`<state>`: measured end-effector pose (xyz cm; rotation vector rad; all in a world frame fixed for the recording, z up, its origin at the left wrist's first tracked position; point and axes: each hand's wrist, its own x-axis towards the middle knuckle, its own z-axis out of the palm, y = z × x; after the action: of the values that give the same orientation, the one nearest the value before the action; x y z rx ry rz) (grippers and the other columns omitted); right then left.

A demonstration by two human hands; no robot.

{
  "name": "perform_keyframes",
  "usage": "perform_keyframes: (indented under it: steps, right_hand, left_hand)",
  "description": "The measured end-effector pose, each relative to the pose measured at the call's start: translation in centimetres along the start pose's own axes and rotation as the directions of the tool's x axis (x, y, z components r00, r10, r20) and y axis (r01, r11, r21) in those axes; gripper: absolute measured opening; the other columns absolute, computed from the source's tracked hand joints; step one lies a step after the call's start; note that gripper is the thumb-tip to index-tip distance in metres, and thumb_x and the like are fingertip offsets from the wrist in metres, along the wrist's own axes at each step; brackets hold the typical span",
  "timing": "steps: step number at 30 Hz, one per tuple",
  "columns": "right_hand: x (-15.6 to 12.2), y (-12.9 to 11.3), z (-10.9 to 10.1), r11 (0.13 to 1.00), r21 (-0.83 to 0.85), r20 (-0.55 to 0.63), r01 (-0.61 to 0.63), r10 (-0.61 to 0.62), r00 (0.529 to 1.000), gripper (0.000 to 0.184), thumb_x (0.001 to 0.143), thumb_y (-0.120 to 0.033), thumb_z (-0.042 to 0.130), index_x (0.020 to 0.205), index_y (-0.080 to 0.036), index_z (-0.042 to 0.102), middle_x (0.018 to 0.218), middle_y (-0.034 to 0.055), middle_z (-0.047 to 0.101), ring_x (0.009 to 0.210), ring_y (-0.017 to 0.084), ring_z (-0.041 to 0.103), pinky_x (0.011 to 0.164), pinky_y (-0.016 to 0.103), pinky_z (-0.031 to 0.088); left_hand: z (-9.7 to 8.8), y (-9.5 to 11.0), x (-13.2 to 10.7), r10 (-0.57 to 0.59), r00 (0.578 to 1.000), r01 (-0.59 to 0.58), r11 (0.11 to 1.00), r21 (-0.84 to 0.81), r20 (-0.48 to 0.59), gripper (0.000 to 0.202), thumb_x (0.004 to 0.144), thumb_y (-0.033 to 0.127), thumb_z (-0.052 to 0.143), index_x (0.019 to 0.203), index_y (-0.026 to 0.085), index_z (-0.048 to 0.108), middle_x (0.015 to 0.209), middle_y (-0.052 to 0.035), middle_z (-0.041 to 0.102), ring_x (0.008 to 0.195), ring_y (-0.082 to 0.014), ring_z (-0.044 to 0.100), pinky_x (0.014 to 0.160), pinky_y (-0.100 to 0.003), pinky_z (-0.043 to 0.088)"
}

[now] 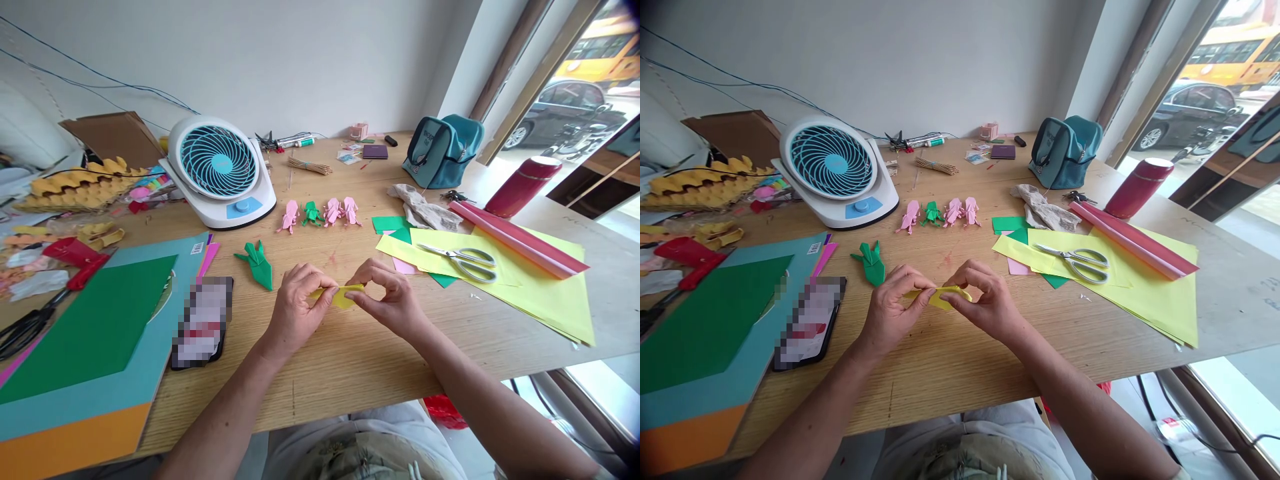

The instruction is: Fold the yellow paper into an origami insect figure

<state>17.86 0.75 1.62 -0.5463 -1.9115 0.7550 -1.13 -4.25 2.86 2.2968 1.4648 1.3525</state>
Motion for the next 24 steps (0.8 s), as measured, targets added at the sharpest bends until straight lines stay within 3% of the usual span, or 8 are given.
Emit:
perform_keyframes:
  steps: [4, 9, 17, 24]
  right_hand:
    - [0.15, -0.27, -0.26, 0.998, 0.050, -0.019, -0.039, 0.040, 0.999, 0.015, 0.087, -0.028, 0.070, 0.100, -0.021, 0.070, 0.088, 0.0047, 0.065, 0.081, 0.018, 0.058, 0.074, 0.033, 0.047]
    - [0.33, -0.19, -0.24, 0.998, 0.053, -0.047, -0.036, 0.038, 0.998, 0.007, 0.090, -0.022, 0.066, 0.084, -0.021, 0.068, 0.080, 0.0034, 0.065, 0.075, 0.017, 0.059, 0.069, 0.032, 0.046]
    - [0.20, -0.01, -0.08, 0.998, 0.058, -0.056, -0.036, 0.039, 0.998, 0.003, 0.086, -0.020, 0.071, 0.085, -0.022, 0.069, 0.079, 0.0019, 0.063, 0.074, 0.016, 0.058, 0.069, 0.031, 0.045]
    - [0.34, -0.09, -0.11, 0.998, 0.028, -0.044, -0.051, 0.052, 0.998, 0.010, 0.088, -0.018, 0.067, 0.078, -0.021, 0.065, 0.075, 0.0007, 0.059, 0.072, 0.015, 0.055, 0.067, 0.031, 0.044]
  left_hand:
    - [-0.14, -0.04, -0.05, -0.001, 0.999, 0.001, 1.000, -0.003, -0.037, 0.011, 0.092, 0.017, 0.060, 0.082, 0.018, 0.065, 0.080, -0.0023, 0.063, 0.081, -0.0171, 0.057, 0.074, -0.031, 0.042]
    - [-0.24, -0.13, -0.12, 0.008, 0.998, -0.008, 1.000, -0.001, -0.055, 0.011, 0.092, 0.018, 0.060, 0.083, 0.018, 0.067, 0.079, -0.0018, 0.062, 0.079, -0.0166, 0.057, 0.074, -0.030, 0.042]
    - [-0.14, -0.21, -0.29, 0.028, 0.998, -0.028, 1.000, 0.012, -0.054, 0.009, 0.091, 0.019, 0.063, 0.084, 0.019, 0.068, 0.078, -0.0017, 0.062, 0.079, -0.0165, 0.056, 0.073, -0.030, 0.042]
    - [0.04, -0.09, -0.38, 0.022, 0.998, -0.026, 0.998, -0.061, -0.061, 0.007, 0.090, 0.022, 0.067, 0.088, 0.021, 0.073, 0.073, -0.0010, 0.060, 0.074, -0.0154, 0.056, 0.071, -0.030, 0.042]
